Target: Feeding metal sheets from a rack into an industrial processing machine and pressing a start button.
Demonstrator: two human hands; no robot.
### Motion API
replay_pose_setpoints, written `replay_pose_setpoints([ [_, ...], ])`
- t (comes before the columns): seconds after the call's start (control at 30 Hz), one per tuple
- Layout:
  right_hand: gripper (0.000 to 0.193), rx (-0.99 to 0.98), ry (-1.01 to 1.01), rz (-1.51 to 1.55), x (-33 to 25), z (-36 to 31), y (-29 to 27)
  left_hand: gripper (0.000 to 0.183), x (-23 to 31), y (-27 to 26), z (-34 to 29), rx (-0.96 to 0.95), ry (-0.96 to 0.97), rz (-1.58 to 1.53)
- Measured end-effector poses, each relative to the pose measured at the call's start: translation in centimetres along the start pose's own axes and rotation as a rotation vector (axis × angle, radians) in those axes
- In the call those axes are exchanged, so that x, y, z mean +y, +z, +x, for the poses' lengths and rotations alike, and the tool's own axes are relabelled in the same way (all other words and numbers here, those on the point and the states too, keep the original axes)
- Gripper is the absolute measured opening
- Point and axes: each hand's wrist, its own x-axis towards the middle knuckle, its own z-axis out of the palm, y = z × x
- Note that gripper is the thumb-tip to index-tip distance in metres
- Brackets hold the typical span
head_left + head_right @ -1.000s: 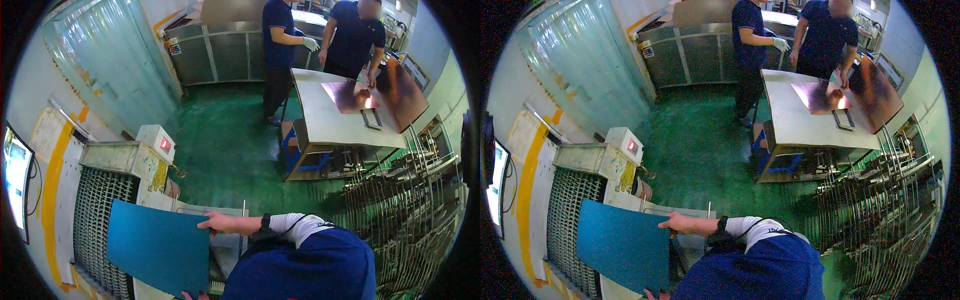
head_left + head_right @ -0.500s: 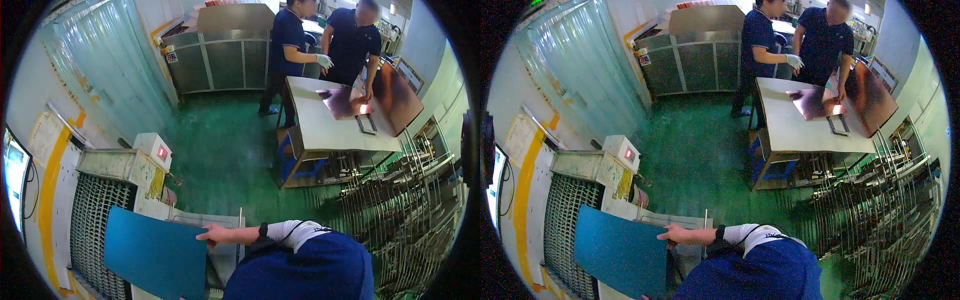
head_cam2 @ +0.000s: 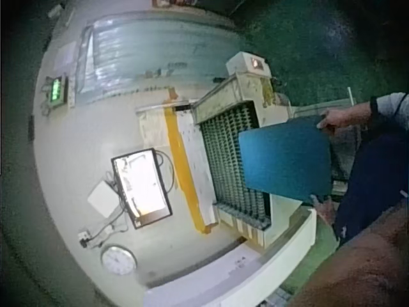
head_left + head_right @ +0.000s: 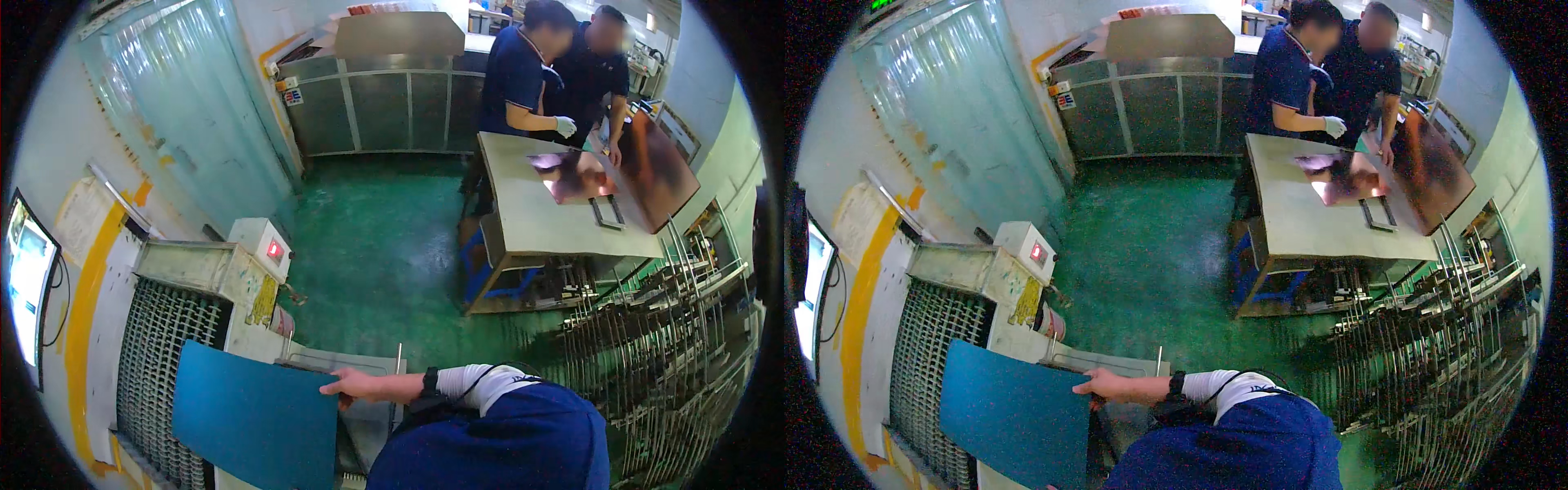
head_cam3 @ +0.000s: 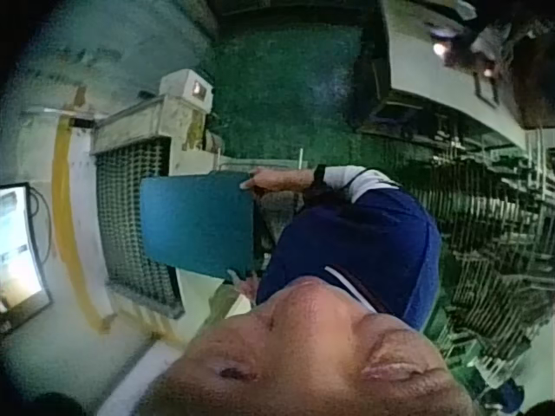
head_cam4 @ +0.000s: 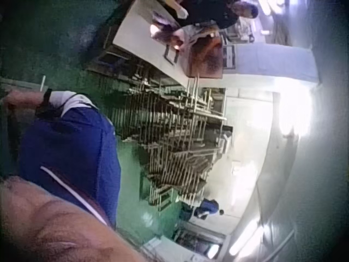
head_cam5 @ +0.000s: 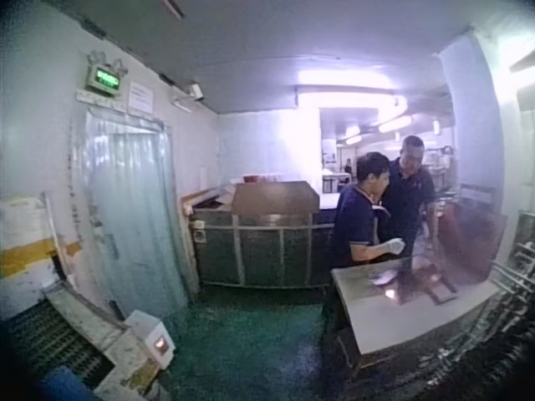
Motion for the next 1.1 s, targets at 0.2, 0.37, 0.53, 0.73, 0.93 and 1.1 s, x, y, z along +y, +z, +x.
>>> replay_pose_setpoints([
  [0.2,0.033,0.041,-0.054,-0.139,-2.6,-1.7,1.2,0.084,-1.1,-4.0,-2.3,0.030,0.199,0.256],
  [0.37,0.026,0.100,-0.017,0.070,-0.9,-3.7,9.2,0.035,4.3,-9.1,-3.9,-0.179,0.254,-0.461],
  [0.53,0.038,-0.008,0.065,0.303,5.8,-0.4,7.0,0.039,-0.5,-11.3,-1.4,-0.162,0.496,-0.056],
  [0.73,0.050,-0.154,0.145,0.126,7.1,-3.2,11.0,0.037,-2.4,-13.9,-2.1,-0.279,0.245,-0.616],
  [0.93,0.047,-0.264,0.200,0.154,8.7,-2.4,11.4,0.037,-3.6,-14.4,-3.3,-0.203,0.241,-0.721],
  [1.1,0.050,-0.260,0.206,0.103,9.9,-1.8,12.0,0.036,-4.7,-15.8,-2.9,-0.170,0.229,-0.758],
])
